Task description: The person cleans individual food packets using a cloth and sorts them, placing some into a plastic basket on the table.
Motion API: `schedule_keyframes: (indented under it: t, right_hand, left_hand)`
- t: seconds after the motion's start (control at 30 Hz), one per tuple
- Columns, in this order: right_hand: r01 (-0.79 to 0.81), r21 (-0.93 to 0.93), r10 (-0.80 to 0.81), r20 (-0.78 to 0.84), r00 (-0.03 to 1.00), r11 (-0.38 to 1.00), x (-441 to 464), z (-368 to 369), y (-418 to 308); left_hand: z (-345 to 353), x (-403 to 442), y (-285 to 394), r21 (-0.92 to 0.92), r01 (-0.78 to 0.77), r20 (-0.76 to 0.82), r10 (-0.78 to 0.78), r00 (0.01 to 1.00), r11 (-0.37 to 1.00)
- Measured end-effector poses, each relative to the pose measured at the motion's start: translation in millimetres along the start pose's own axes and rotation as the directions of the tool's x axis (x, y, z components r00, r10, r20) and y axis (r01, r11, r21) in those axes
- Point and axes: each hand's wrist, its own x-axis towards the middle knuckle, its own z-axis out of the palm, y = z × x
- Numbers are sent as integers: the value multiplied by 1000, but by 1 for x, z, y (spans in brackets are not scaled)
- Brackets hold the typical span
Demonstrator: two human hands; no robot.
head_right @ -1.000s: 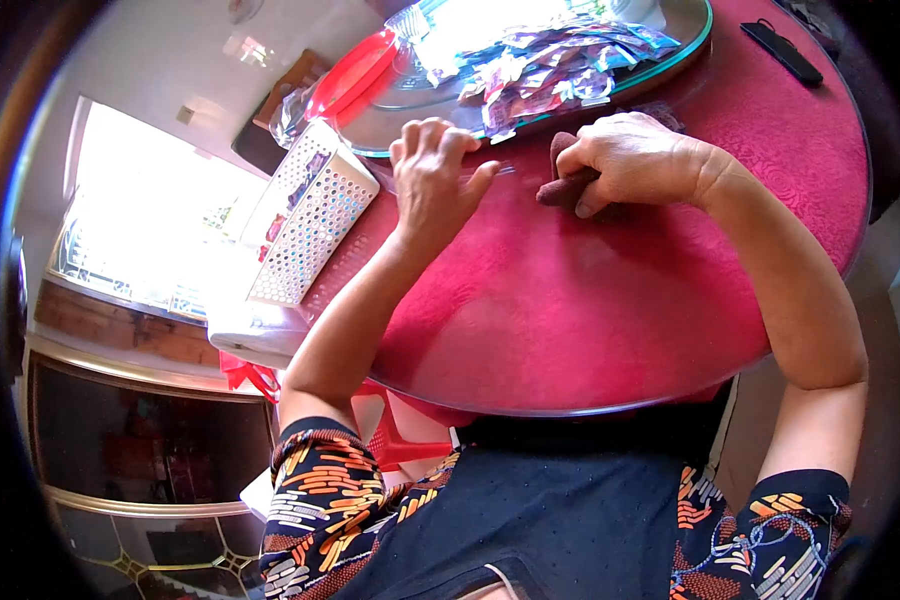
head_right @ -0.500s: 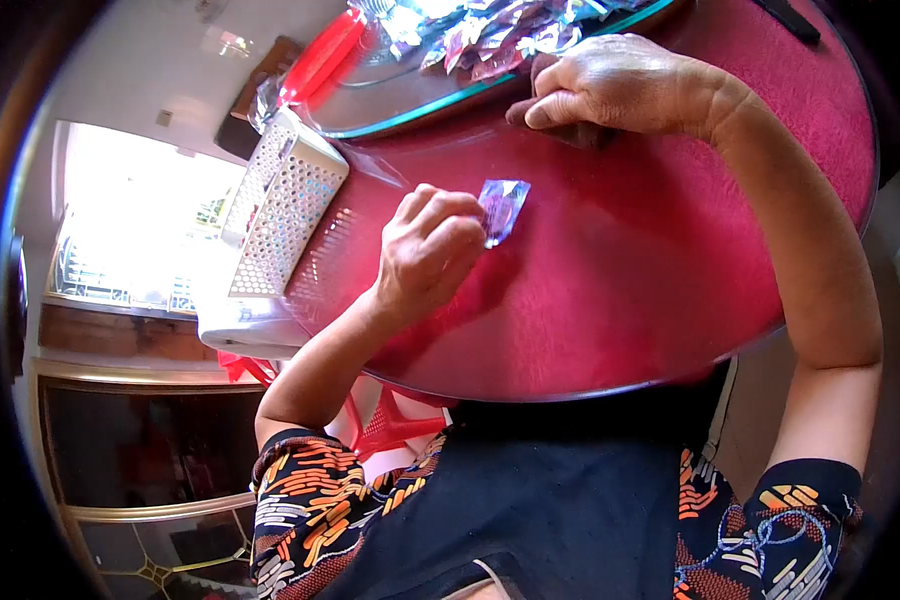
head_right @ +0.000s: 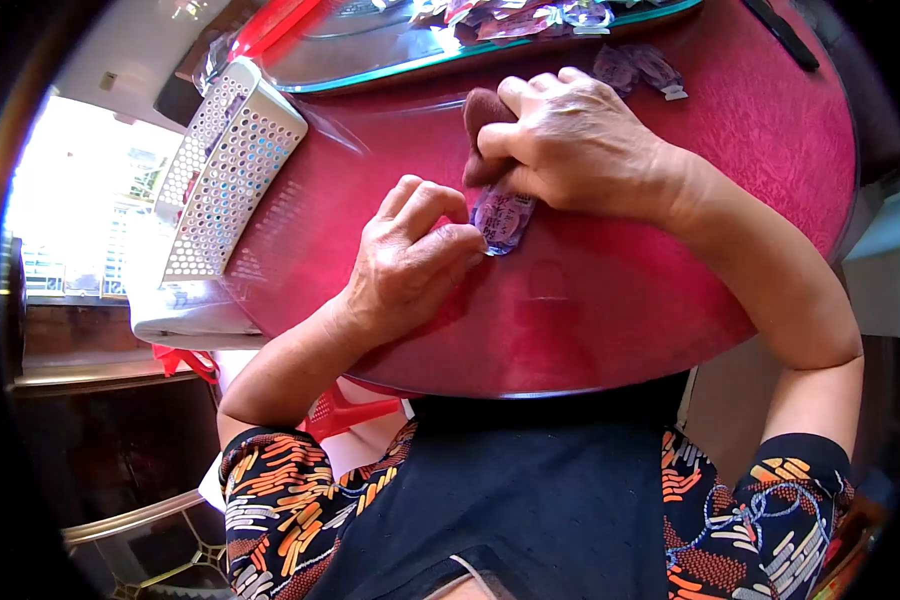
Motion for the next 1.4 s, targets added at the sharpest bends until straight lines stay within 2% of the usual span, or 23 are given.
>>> schedule_keyframes:
  t: [0.03,0.13,0.17,0.3,0.43,0.53,0.57,0.67,0.9,1.0,1.13,1.17,1.27,1.3,1.4]
  right_hand:
    - [-2,117,-5,59,998,993,0,-12,-4]
    - [103,276,-153,166,974,956,0,-30,-6]
    - [183,165,-195,64,979,969,-2,-21,-9]
    - [128,-36,-128,-3,992,991,-1,-5,-9]
    - [29,173,-52,130,990,985,-3,-16,6]
    - [8,272,-73,232,970,962,-3,-42,-1]
    - [79,199,-124,225,966,977,-3,-46,-6]
    - [101,92,-117,189,975,991,-5,-38,-21]
    - [-12,309,-83,292,953,951,-5,-47,2]
    - [22,323,-105,240,965,946,-6,-42,3]
    - [-51,379,-83,330,940,924,-7,-45,7]
    - [-6,377,-103,267,958,926,-9,-42,9]
    - [5,525,-90,138,986,851,-4,-39,15]
    - [-94,646,-23,171,985,758,-3,-40,17]
    - [101,459,-59,-105,993,883,-2,-27,28]
  left_hand:
    - [-1,0,0,3,-5,5,5,1000,1000]
    - [-1,-2,-3,8,-16,19,16,1000,1000]
    - [1,-3,-4,6,-22,17,22,1000,1000]
    - [-2,2,-3,1,-49,44,49,998,999]
    - [0,0,-5,-12,-32,35,32,999,999]
    - [-1,1,-5,-30,-24,30,25,999,999]
    - [-1,2,-5,-33,-23,27,24,999,999]
    - [-1,2,-8,-32,-31,32,32,999,999]
    - [-14,5,-6,-133,54,1,-54,999,990]
    - [-8,8,-3,-115,30,-135,-46,990,993]
    - [-4,14,5,-96,19,-66,-25,997,995]
    - [1,11,1,-90,15,-46,-19,999,996]
    - [2,12,0,-105,34,-20,-36,999,994]
    - [3,11,-1,-115,40,-20,-42,999,993]
    - [-2,13,-1,-106,51,4,-51,999,993]
